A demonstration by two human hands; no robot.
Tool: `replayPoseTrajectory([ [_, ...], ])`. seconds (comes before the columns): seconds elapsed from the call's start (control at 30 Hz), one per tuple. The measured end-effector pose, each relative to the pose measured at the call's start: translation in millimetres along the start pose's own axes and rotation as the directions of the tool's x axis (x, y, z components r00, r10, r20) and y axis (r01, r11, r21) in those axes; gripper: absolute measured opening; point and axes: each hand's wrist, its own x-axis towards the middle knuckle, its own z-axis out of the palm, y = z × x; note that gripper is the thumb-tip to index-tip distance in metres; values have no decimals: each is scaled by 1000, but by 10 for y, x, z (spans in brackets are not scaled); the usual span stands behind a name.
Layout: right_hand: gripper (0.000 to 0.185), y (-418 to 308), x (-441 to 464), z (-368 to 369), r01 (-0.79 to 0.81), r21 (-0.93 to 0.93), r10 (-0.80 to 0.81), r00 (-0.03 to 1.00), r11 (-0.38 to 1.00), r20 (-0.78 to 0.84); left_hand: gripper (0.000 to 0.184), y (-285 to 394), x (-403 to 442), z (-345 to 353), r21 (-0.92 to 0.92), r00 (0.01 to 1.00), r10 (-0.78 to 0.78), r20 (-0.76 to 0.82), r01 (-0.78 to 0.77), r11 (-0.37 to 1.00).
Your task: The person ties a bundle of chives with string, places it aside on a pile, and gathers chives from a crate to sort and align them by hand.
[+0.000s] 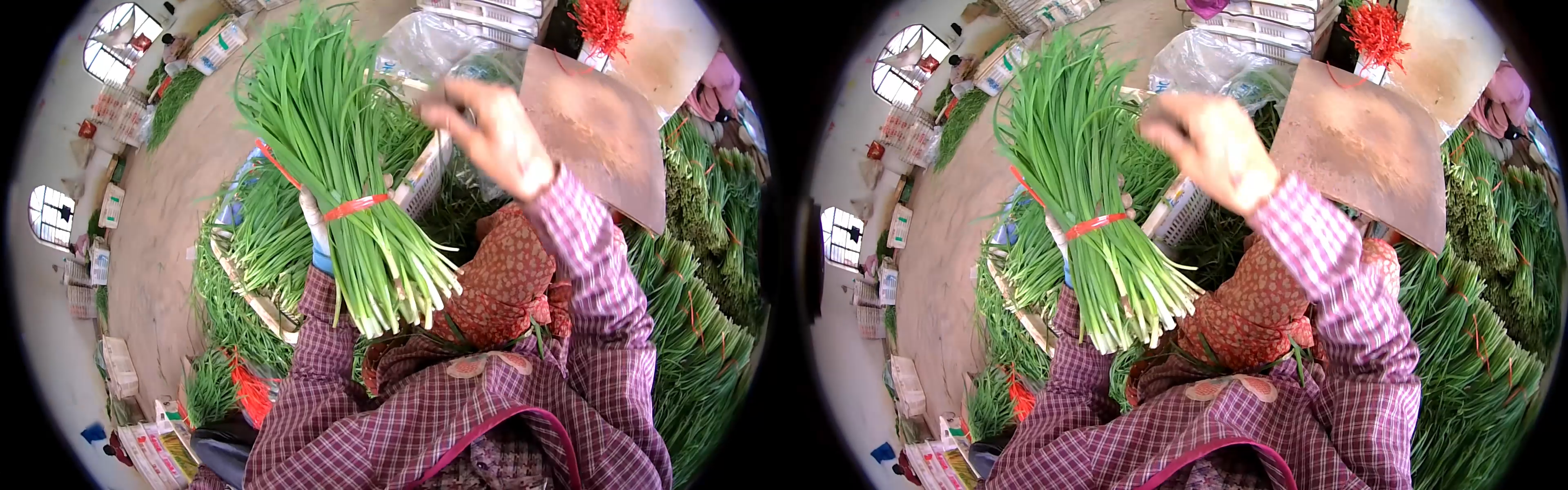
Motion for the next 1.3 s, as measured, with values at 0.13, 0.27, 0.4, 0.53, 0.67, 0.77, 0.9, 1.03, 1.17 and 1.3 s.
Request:
replayPoseTrajectory([
  [0.13, 11, -313, -341, 142, -121, 168, 99, 986, 978, 135, 96, 80, -68, 71, 191, 991, 77, -112, -54, 980],
  [0.27, 10, -573, -263, 278, -10, 109, -5, 991, 994, 137, 89, 18, -70, 326, 350, 915, 232, -330, -109, 930],
  [0.4, 11, -615, -152, 521, 29, 138, -40, 996, 990, 81, 82, 41, -131, 332, 499, 900, 257, -352, -51, 865],
  [0.53, 17, -638, -97, 530, 79, 39, -85, 978, 996, 193, 75, -26, -127, 378, 355, 901, 254, -352, -123, 927],
  [0.67, 18, -604, -109, 527, 173, -9, -169, 971, 985, 168, 74, -10, -142, 386, 454, 886, 249, -390, -50, 890],
  [0.77, 19, -549, -106, 599, 313, -105, -292, 940, 944, 178, 71, -29, -170, 379, 516, 879, 271, -393, -34, 856],
  [0.9, 22, -484, -48, 677, 449, -154, -414, 885, 880, 212, 67, -6, -206, 216, 592, 872, 324, -367, -50, 805],
  [1.03, 23, -460, -14, 755, 480, -151, -451, 872, 864, 192, 66, 0, -260, -7, 457, 894, 280, -349, -99, 884],
  [1.17, 23, -458, 34, 838, 477, -129, -453, 874, 869, 179, 68, -18, -262, -47, 77, 974, 166, -155, -155, 985],
  [1.3, 22, -486, 89, 868, 489, -89, -468, 864, 868, 185, 73, -39, -284, -58, 310, 926, 269, -265, -182, 933],
])
